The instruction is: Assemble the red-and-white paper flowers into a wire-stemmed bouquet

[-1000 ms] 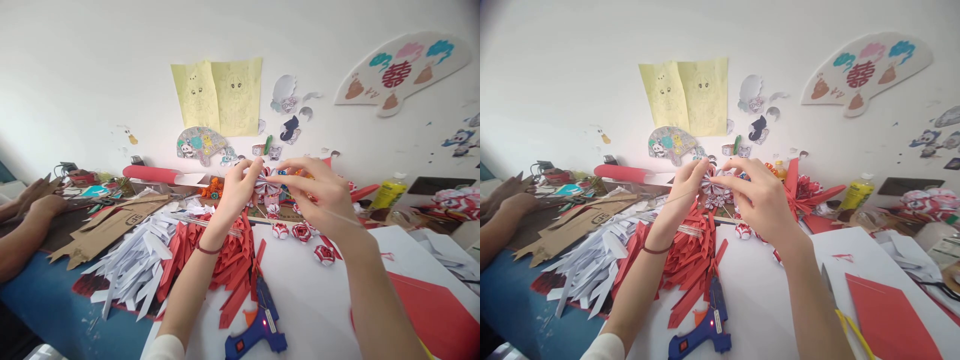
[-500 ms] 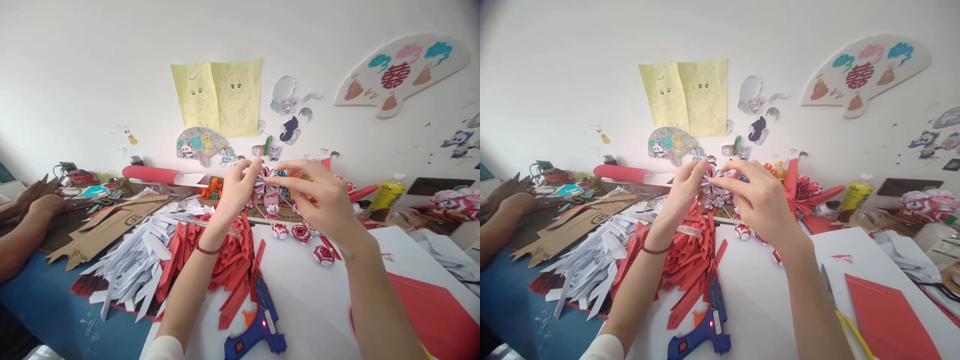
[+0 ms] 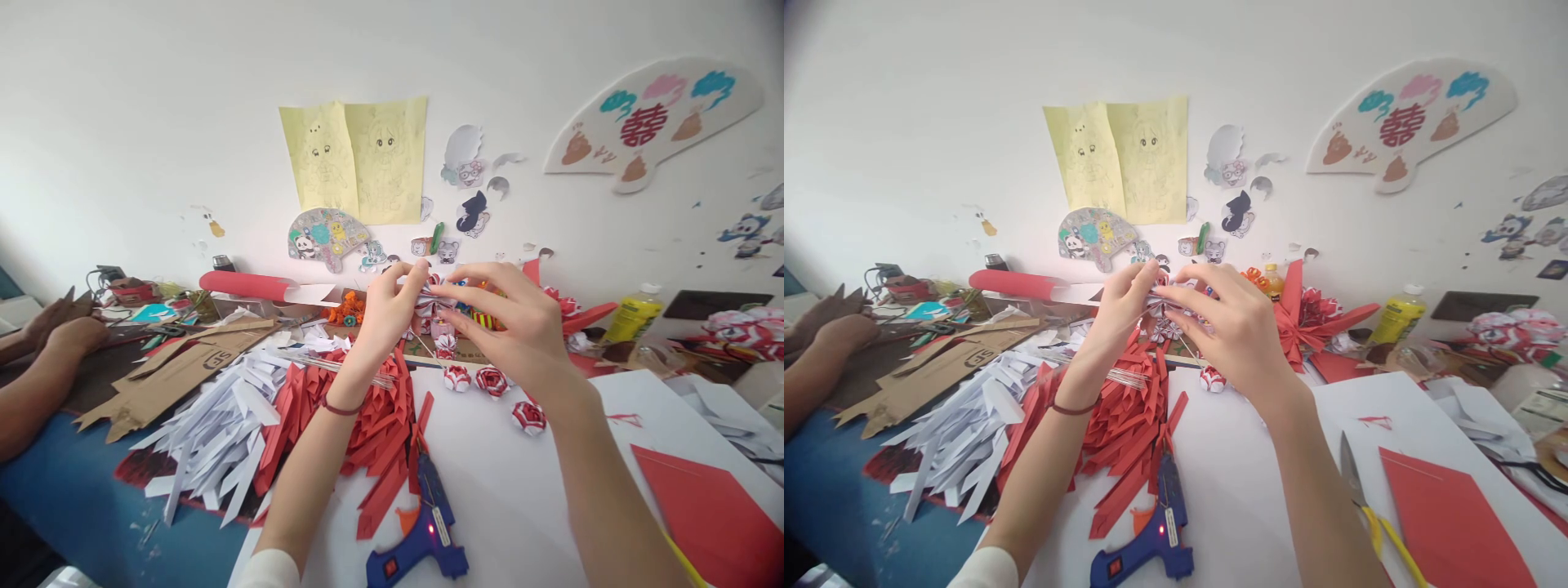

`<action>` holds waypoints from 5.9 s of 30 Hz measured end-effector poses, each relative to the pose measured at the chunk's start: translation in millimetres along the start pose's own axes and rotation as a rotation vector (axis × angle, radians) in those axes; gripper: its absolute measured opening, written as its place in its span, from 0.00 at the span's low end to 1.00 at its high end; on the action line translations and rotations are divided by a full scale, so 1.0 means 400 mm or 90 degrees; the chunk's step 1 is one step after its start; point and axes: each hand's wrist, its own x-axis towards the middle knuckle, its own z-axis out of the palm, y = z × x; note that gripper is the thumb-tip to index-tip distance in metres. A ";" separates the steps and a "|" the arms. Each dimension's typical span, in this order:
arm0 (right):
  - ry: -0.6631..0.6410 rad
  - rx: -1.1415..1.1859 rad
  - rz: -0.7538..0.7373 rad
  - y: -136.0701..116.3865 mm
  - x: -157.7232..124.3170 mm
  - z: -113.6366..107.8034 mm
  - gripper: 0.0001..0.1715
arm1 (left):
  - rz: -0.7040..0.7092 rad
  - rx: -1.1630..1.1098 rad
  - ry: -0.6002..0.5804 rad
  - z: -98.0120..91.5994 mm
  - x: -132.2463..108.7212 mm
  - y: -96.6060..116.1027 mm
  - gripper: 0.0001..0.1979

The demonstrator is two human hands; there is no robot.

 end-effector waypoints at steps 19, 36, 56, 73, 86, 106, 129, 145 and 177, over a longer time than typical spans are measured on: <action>0.067 -0.010 -0.019 0.017 -0.008 0.015 0.09 | -0.013 0.019 0.001 0.011 -0.006 0.004 0.20; 0.010 0.105 0.026 0.019 -0.002 -0.027 0.02 | -0.012 0.010 0.008 0.009 -0.002 -0.003 0.20; -0.056 -0.031 0.178 -0.031 0.001 -0.002 0.10 | -0.008 0.049 0.021 0.011 -0.006 0.005 0.19; -0.024 -0.089 0.153 -0.026 -0.003 -0.008 0.03 | 0.002 0.054 0.035 0.009 -0.008 0.010 0.19; 0.033 -0.135 0.039 -0.020 -0.012 0.016 0.03 | -0.004 0.057 0.032 0.017 -0.008 0.007 0.18; 0.079 -0.112 -0.040 0.001 -0.016 0.019 0.02 | 0.013 0.045 0.033 0.010 -0.011 0.012 0.19; 0.089 0.073 0.179 0.004 -0.012 -0.003 0.06 | 0.012 0.051 -0.027 0.019 -0.016 0.015 0.18; 0.055 0.086 0.228 0.002 -0.004 -0.041 0.10 | -0.013 -0.015 -0.028 0.013 -0.006 0.004 0.18; -0.028 -0.077 -0.085 -0.042 -0.002 -0.063 0.05 | -0.015 -0.024 0.006 -0.004 -0.004 0.008 0.19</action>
